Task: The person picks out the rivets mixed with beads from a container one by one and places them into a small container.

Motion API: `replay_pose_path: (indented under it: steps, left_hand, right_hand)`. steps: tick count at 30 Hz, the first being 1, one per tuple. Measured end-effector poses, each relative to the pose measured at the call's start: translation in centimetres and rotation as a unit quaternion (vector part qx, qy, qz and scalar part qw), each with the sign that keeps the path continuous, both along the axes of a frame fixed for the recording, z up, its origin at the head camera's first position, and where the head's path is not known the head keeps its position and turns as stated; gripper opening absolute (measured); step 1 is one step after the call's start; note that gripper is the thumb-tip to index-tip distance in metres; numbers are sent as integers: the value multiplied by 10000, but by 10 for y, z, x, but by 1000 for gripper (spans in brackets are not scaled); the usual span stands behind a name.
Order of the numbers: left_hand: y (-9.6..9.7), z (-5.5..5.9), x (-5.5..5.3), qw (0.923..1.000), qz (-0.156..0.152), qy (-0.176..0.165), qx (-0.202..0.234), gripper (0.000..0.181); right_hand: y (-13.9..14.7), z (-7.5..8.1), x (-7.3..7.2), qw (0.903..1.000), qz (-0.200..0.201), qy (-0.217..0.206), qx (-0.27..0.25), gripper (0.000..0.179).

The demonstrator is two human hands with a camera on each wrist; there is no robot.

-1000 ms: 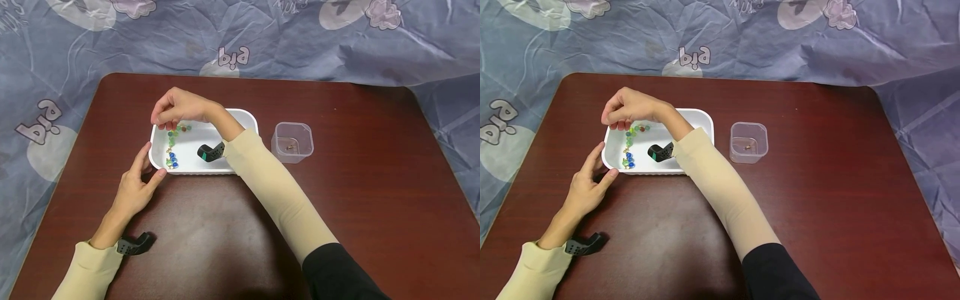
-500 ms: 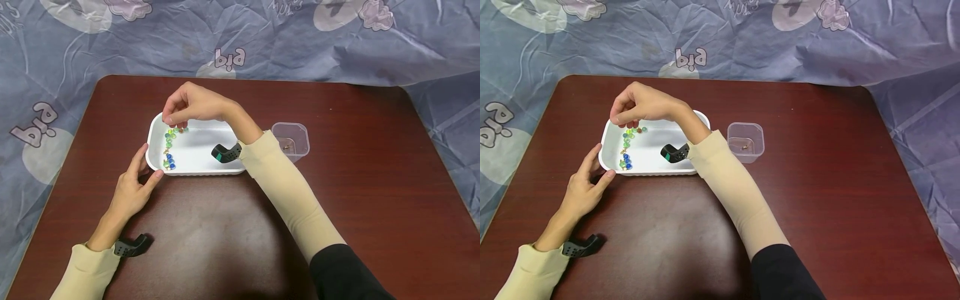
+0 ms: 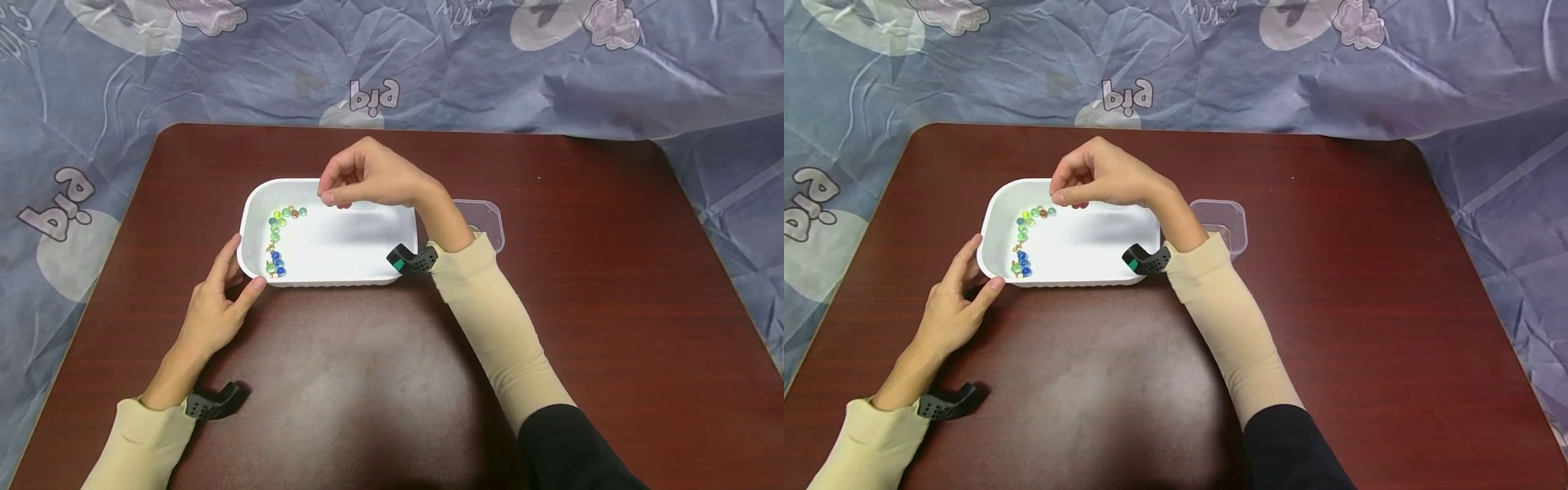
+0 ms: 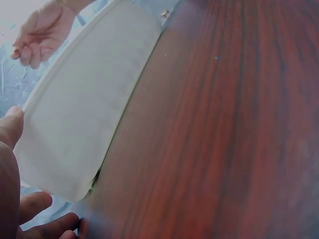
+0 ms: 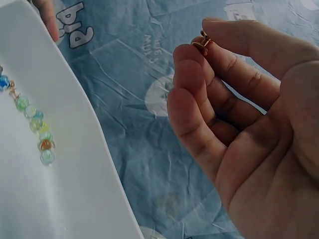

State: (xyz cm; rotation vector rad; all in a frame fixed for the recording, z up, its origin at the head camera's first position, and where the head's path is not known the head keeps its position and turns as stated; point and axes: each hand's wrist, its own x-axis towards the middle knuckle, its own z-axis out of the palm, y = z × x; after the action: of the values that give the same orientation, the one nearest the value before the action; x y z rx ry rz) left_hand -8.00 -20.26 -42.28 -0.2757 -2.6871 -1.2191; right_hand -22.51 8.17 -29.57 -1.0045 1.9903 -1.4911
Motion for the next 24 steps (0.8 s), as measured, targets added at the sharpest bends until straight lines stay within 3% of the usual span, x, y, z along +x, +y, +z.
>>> replay_pose_path:
  steps: [13, 24]
  left_hand:
    - [1, -2, -1, 9999, -74, 49, 119, 72]
    - [0, -4, 1, 10000, -56, 69, 38, 72]
  right_hand:
    - [54, -6, 3, 9984, -431, 337, -121, 5]
    - [95, -2, 5, 9926, -1113, 322, -368, 5]
